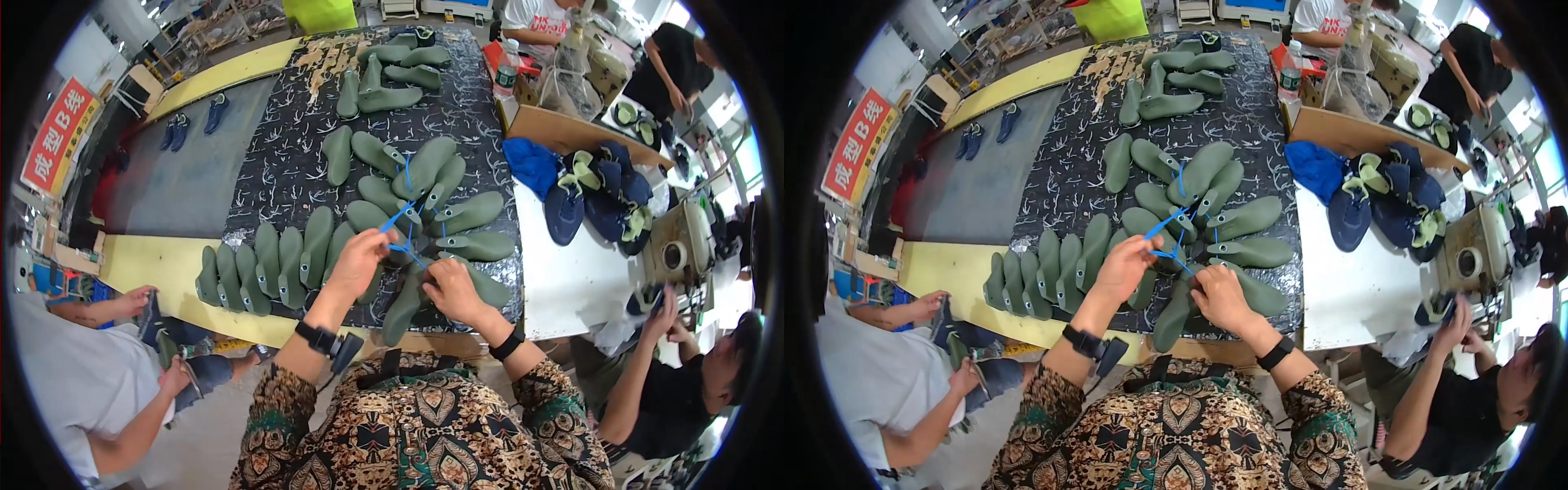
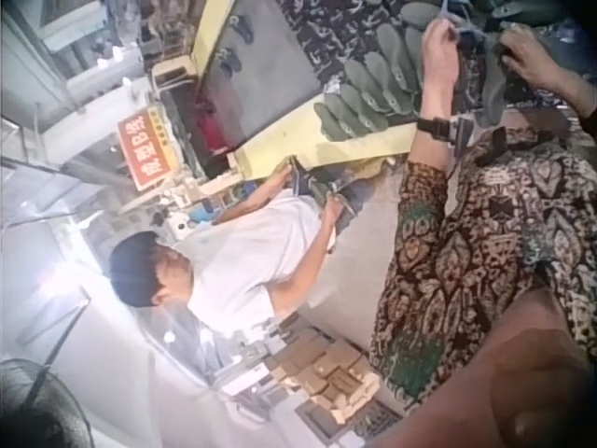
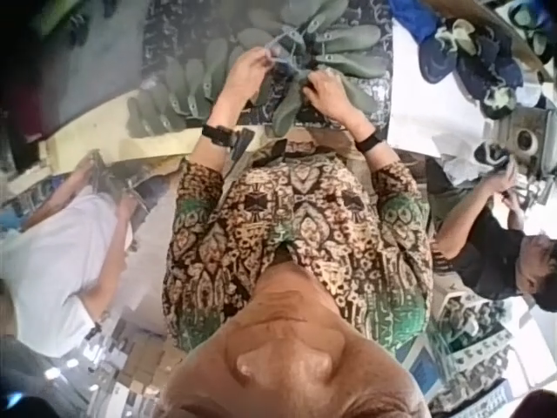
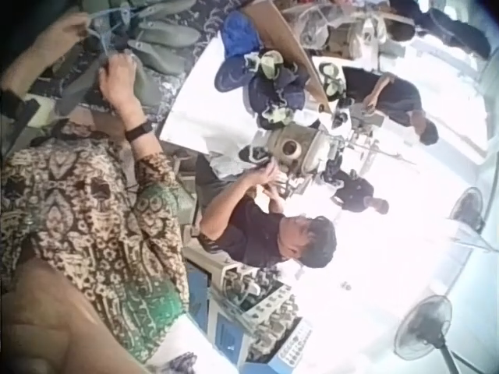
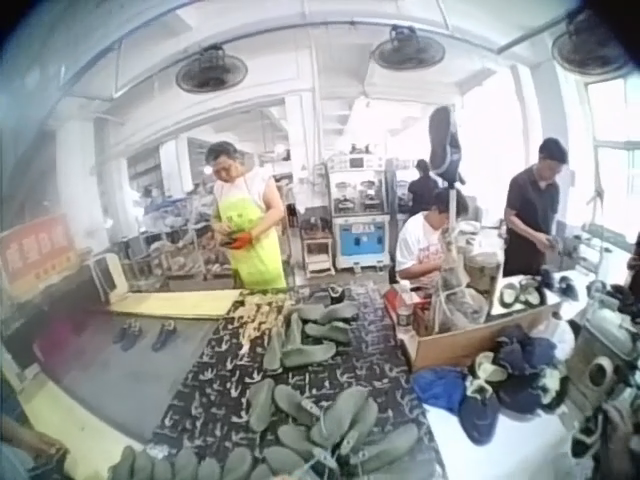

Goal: Sort green shoe lasts and tie them together in pairs using blue string.

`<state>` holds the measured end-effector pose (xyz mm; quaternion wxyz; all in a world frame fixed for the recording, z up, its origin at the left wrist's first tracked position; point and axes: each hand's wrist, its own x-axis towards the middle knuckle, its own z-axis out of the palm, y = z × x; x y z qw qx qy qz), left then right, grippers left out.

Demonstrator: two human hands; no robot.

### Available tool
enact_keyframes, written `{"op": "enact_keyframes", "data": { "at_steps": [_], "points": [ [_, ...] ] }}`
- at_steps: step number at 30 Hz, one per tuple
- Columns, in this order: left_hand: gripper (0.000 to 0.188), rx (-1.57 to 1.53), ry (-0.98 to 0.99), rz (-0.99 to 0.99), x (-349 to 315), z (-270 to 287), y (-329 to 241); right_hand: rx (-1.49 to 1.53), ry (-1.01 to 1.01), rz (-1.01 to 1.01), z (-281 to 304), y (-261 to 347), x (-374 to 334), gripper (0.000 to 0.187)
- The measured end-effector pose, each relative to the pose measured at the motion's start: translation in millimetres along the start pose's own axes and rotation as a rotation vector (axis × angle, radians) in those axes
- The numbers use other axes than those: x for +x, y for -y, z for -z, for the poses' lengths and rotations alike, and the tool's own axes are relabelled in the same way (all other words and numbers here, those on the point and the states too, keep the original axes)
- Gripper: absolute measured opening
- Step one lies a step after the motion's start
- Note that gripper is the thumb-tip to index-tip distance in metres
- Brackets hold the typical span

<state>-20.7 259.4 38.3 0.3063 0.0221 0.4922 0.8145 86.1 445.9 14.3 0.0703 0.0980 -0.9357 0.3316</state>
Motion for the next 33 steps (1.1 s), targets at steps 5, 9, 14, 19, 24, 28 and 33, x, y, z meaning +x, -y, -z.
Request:
{"op": "enact_keyframes", "data": {
  "at_steps": [5, 9, 14, 19, 24, 28, 33],
  "points": [
    [0.025, -0.508, 0.099, 0.011, -58, 17, -5, -0.016, -0.018, 0.031, -4, 5, 11, 0.014],
    [0.031, -0.377, 0.019, -0.066, -75, 17, -3, -0.003, -0.019, 0.022, -7, 4, 15, 0.013],
    [0.037, -0.121, 0.196, 0.015, -74, 9, -20, 0.022, 0.002, -0.004, -6, 10, 15, 0.014],
    [0.035, 0.049, 0.282, -0.231, -96, -18, -48, 0.025, -0.003, -0.017, -10, 4, 15, 0.015],
    [0.043, 0.309, 0.218, -0.290, -114, 13, -60, 0.025, -0.072, -0.015, -11, 8, 18, 0.019],
    [0.023, 1.008, -0.004, 0.044, -138, 39, -24, 0.528, 0.020, -0.286, 11, 24, 35, 0.029],
    [0.013, 1.241, -0.060, -0.347, -142, 40, 2, 0.361, 0.339, -0.165, 17, 28, 25, 0.026]
  ]
}}
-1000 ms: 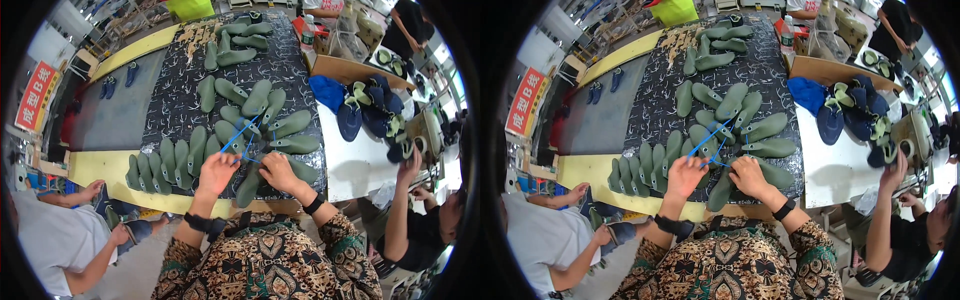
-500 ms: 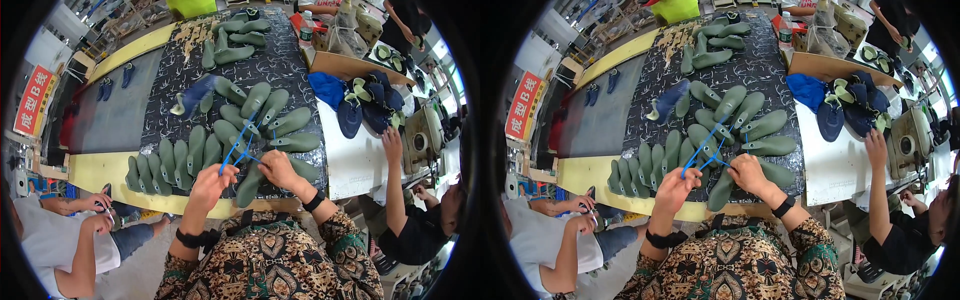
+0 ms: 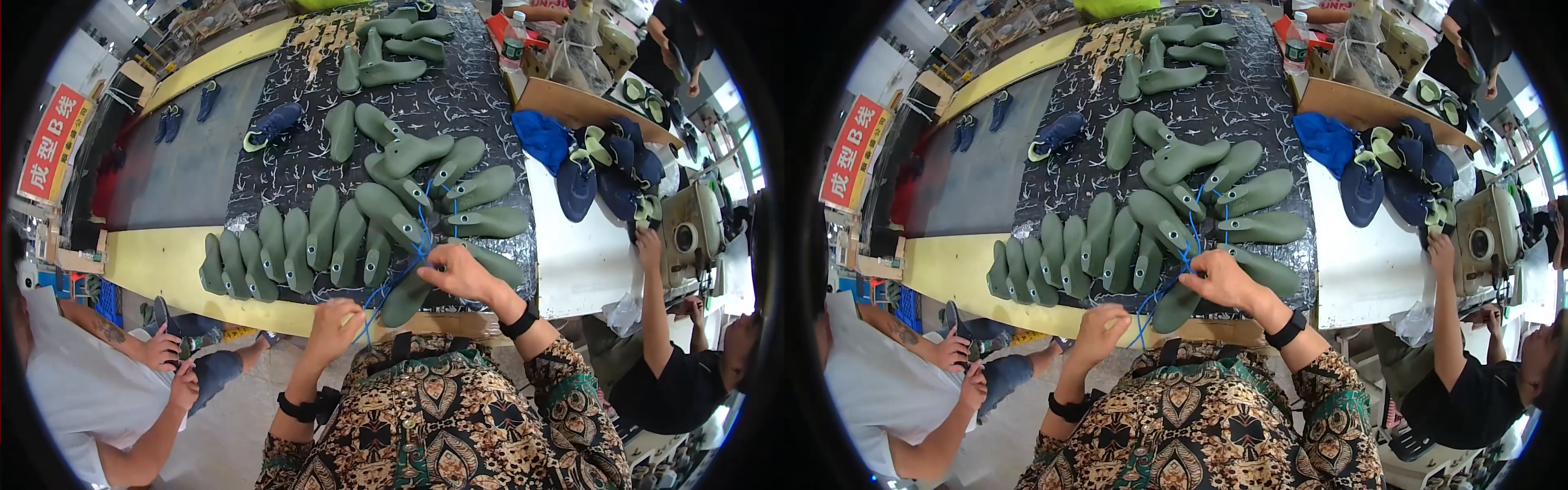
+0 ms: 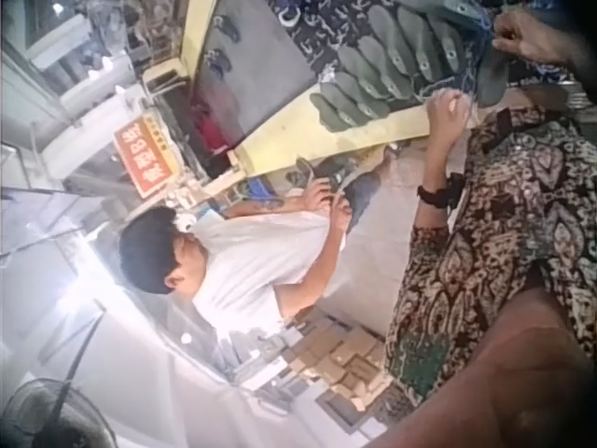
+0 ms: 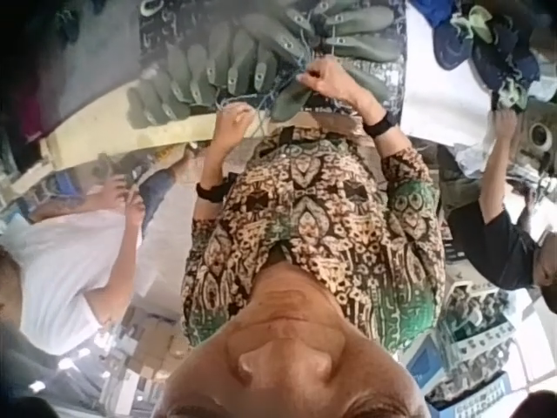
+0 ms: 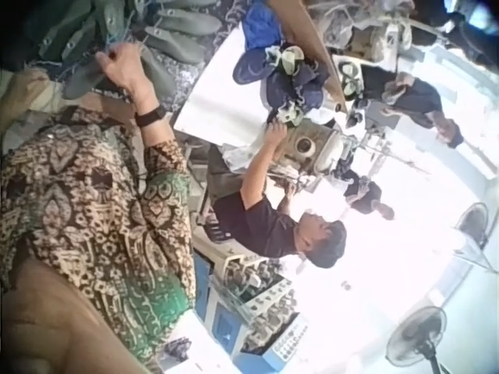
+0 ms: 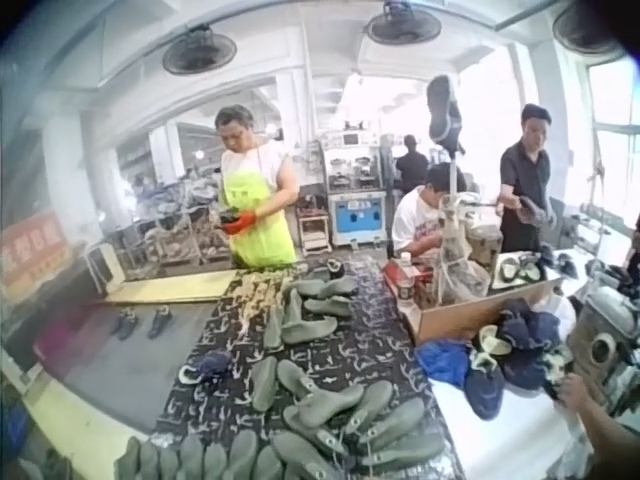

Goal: Sort green shoe lasts and tie them together in pairs using blue string.

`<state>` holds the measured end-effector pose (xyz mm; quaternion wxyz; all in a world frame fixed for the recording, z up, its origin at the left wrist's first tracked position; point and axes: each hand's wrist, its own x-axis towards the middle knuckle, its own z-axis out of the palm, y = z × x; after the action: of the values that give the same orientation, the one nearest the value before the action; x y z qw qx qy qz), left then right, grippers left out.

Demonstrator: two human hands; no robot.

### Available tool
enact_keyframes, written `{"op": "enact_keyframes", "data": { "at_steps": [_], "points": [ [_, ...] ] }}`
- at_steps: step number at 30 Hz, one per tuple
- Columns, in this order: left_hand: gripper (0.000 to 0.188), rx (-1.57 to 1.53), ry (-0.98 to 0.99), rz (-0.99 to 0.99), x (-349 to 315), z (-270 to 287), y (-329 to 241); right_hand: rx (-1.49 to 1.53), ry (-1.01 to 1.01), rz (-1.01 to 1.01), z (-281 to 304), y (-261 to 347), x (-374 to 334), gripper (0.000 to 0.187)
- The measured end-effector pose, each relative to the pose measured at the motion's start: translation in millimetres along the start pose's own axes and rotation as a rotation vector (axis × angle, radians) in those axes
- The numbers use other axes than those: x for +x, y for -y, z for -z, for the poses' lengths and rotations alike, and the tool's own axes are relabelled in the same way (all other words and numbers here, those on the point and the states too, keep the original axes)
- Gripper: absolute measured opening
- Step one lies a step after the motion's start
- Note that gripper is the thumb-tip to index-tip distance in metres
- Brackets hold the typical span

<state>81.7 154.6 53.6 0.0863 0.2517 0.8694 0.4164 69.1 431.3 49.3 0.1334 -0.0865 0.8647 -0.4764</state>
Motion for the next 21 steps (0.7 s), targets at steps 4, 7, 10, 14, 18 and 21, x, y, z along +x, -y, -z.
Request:
{"op": "enact_keyframes", "data": {
  "at_steps": [4, 7, 10, 14, 18, 21],
  "points": [
    [0.009, 0.156, -0.194, -0.162, 49, -28, -28, -0.165, -0.143, 0.243, -18, -5, -7, 0.021],
    [0.013, 0.181, -0.234, -0.323, 84, -60, -23, -0.327, -0.159, 0.250, -28, -15, -11, 0.019],
    [0.020, 0.226, -0.156, -0.349, 94, -81, 0, -0.321, -0.200, 0.252, -26, -19, -19, 0.014],
    [0.023, 0.285, -0.065, -0.428, 97, -99, 8, -0.203, -0.248, 0.179, -19, -17, -31, 0.012],
    [0.018, 0.289, -0.074, -0.509, 107, -107, 15, -0.162, -0.332, 0.115, -21, -15, -22, 0.015],
    [0.018, 0.279, -0.089, -0.501, 108, -113, 19, -0.086, -0.447, 0.013, -17, -25, -11, 0.017]
  ]
}}
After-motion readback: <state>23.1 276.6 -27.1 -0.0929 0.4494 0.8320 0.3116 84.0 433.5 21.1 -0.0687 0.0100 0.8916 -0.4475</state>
